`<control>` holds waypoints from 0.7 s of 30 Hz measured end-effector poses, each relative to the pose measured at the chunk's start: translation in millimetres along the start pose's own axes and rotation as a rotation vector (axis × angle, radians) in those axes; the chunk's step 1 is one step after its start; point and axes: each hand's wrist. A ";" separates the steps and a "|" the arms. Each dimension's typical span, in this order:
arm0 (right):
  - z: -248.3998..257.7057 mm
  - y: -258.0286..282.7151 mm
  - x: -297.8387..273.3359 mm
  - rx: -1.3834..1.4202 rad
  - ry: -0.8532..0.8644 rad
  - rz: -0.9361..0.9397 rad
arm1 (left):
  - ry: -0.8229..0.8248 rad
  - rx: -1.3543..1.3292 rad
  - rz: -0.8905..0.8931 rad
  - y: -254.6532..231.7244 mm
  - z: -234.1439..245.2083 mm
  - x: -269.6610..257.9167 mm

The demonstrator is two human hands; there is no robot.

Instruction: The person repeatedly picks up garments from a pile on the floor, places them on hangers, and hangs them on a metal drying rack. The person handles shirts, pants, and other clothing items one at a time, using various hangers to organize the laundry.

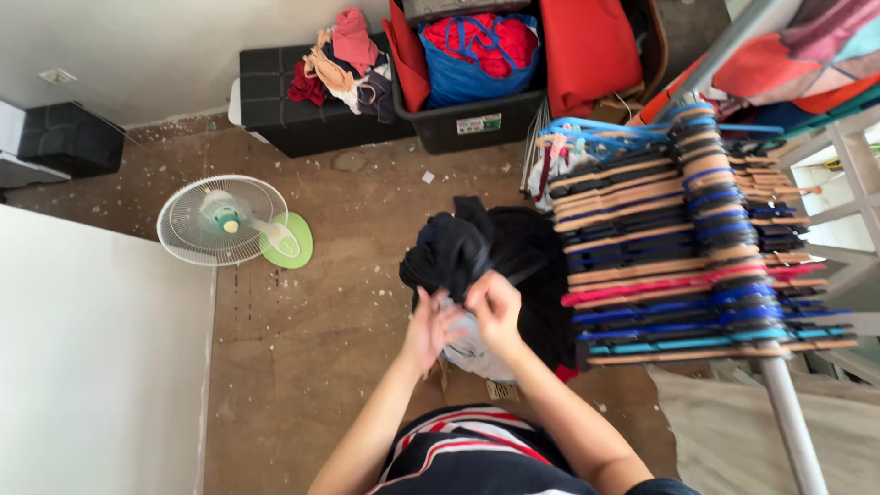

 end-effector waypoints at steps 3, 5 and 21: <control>8.0 72.0 -40.6 0.033 0.573 0.002 | 0.149 -0.472 0.203 -22.4 -26.3 -4.1; 16.7 92.0 -53.4 0.039 0.756 -0.078 | 0.525 -0.650 0.359 -34.5 -45.0 -6.3; 77.0 70.4 -11.2 -0.347 0.548 0.148 | 0.048 0.443 -0.405 -31.5 -65.8 -169.9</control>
Point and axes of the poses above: each hand's wrist, its own x-axis towards the middle knuckle, its own z-axis out of the back of the hand, y = z × x, and after that the axes turned 3 degrees about -z, right-handed
